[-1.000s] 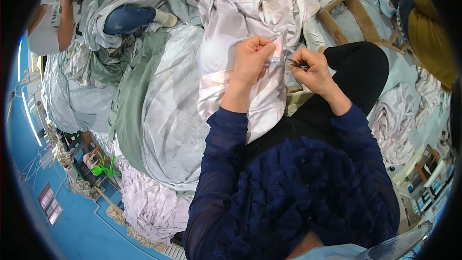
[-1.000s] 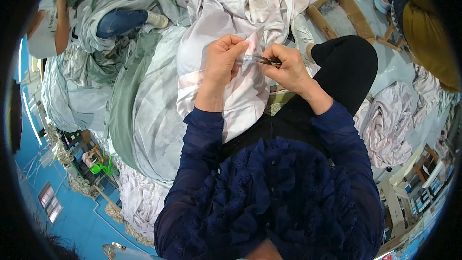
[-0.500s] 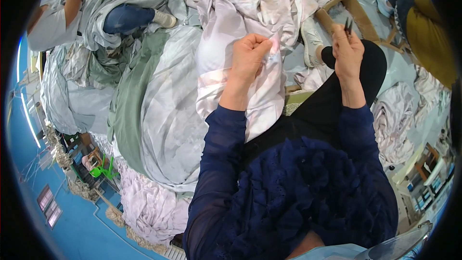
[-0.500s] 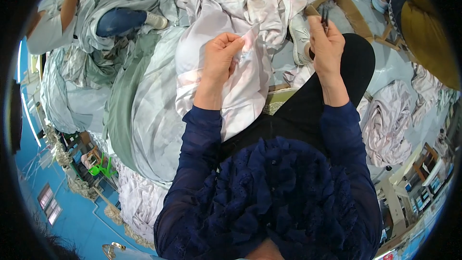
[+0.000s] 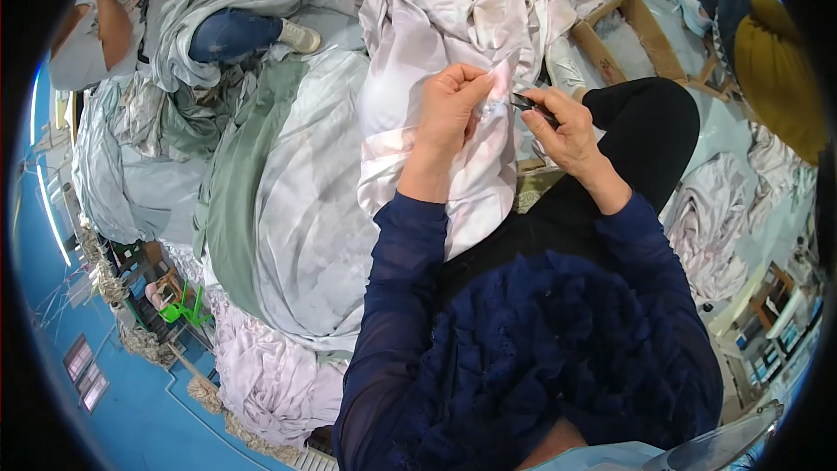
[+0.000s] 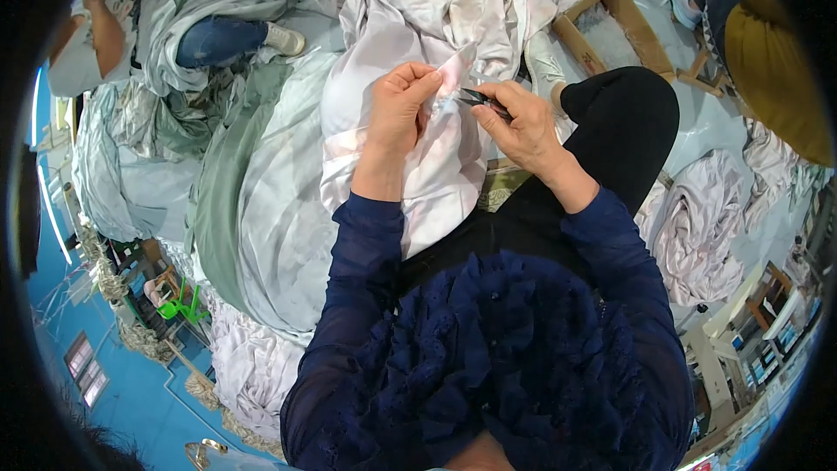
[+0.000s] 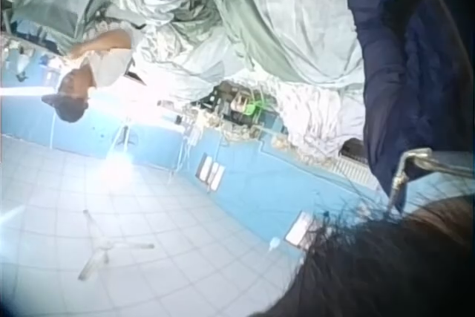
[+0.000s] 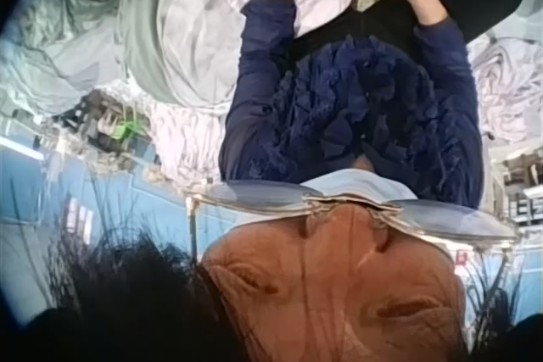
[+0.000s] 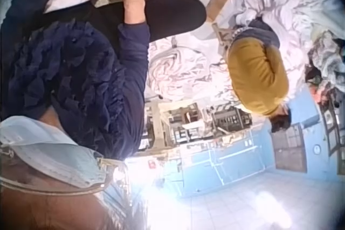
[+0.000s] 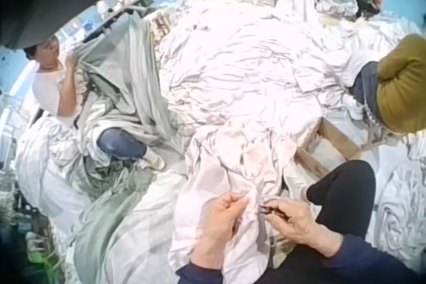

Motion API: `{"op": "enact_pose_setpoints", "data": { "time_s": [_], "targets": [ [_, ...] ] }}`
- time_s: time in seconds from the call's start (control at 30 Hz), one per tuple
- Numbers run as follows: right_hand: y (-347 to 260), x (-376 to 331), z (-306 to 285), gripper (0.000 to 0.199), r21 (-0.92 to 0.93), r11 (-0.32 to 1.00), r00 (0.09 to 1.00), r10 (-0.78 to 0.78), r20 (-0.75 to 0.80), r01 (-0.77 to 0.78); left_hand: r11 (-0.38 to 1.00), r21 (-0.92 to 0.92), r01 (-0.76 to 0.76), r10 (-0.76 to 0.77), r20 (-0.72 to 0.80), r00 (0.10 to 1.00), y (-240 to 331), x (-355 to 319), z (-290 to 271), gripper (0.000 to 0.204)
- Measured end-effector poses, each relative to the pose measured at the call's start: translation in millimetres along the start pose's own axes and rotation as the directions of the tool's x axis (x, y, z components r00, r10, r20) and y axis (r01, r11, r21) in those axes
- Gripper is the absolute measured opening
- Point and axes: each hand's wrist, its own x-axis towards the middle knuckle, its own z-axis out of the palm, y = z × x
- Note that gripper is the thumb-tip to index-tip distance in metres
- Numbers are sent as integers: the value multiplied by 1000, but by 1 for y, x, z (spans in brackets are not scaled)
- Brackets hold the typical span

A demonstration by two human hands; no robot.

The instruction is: Trimming loose threads from fabric pieces using thread snippers.

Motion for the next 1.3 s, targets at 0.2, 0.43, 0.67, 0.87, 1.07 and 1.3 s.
{"op": "enact_pose_setpoints", "data": {
  "time_s": [0.2,0.43,0.67,0.87,1.07,1.3],
  "targets": [
    [-2,2,7,23,36,999,1000,11,3,-11,999,-25,-37,37,-6,999,-1,1,3,10],
    [-7,5,9,21,32,999,1000,13,14,-14,1000,29,6,-7,30,1000,1,0,1,12],
    [-4,6,7,22,-13,1000,1000,-10,15,11,998,64,13,-15,41,999,1,-1,3,10],
    [-4,6,6,21,-32,999,1000,-11,26,12,997,73,6,-8,32,999,3,-1,6,10],
    [-3,7,6,19,-24,1000,1000,-7,11,7,997,80,15,-18,37,999,3,-1,6,10],
    [8,3,10,16,153,986,993,82,-84,-69,997,78,14,-17,42,999,3,0,6,10]
  ]
}}
